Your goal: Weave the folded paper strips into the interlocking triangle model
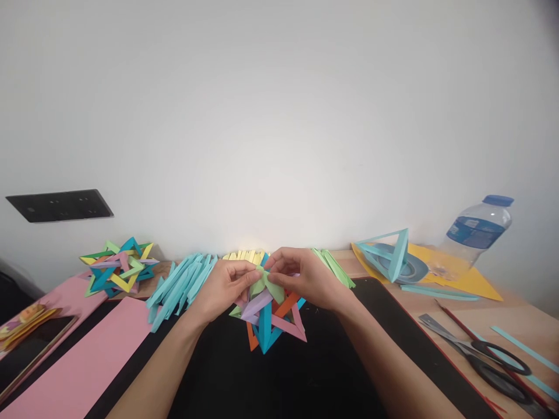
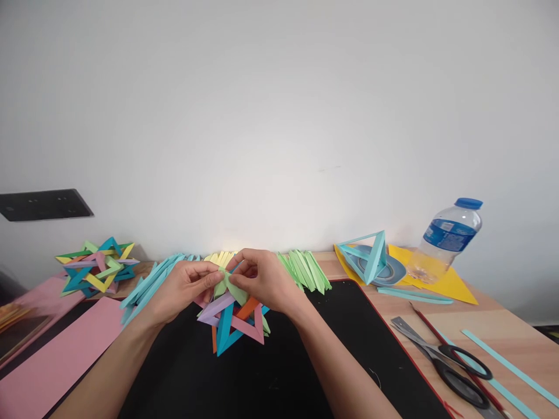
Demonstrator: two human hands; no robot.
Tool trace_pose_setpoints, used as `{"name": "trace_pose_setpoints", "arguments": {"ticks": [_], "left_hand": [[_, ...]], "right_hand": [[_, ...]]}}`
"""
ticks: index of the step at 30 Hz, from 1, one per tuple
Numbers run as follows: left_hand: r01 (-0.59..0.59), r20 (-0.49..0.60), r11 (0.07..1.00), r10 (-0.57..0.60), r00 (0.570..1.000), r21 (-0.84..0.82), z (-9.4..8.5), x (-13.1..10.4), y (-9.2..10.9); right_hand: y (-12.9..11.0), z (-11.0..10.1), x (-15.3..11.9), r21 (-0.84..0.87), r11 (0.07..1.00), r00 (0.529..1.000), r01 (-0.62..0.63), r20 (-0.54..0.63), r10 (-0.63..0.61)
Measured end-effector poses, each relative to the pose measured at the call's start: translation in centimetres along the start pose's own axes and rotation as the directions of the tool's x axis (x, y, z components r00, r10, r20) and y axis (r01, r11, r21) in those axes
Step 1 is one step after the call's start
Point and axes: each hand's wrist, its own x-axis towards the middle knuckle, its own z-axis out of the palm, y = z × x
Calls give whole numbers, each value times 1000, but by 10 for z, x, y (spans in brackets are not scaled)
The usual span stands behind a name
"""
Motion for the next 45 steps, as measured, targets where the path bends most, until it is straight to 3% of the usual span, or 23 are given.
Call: {"name": "trace_pose_setpoints", "arguments": {"ticks": [8, 18, 45], "left_hand": [[20, 51, 1000, -19, 998, -8, -1, -2, 6], [89, -57, 943, -113, 992, -320, 5, -1, 5], [94, -92, 915, -141, 986, -393, 6, -2, 8]], "right_hand": [[-2, 1, -2, 55, 998, 997, 29, 69, -33], [1, 2, 0, 35, 999, 998, 10, 58, -12], [4, 0, 1, 134, 991, 998, 23, 51, -30]]}}
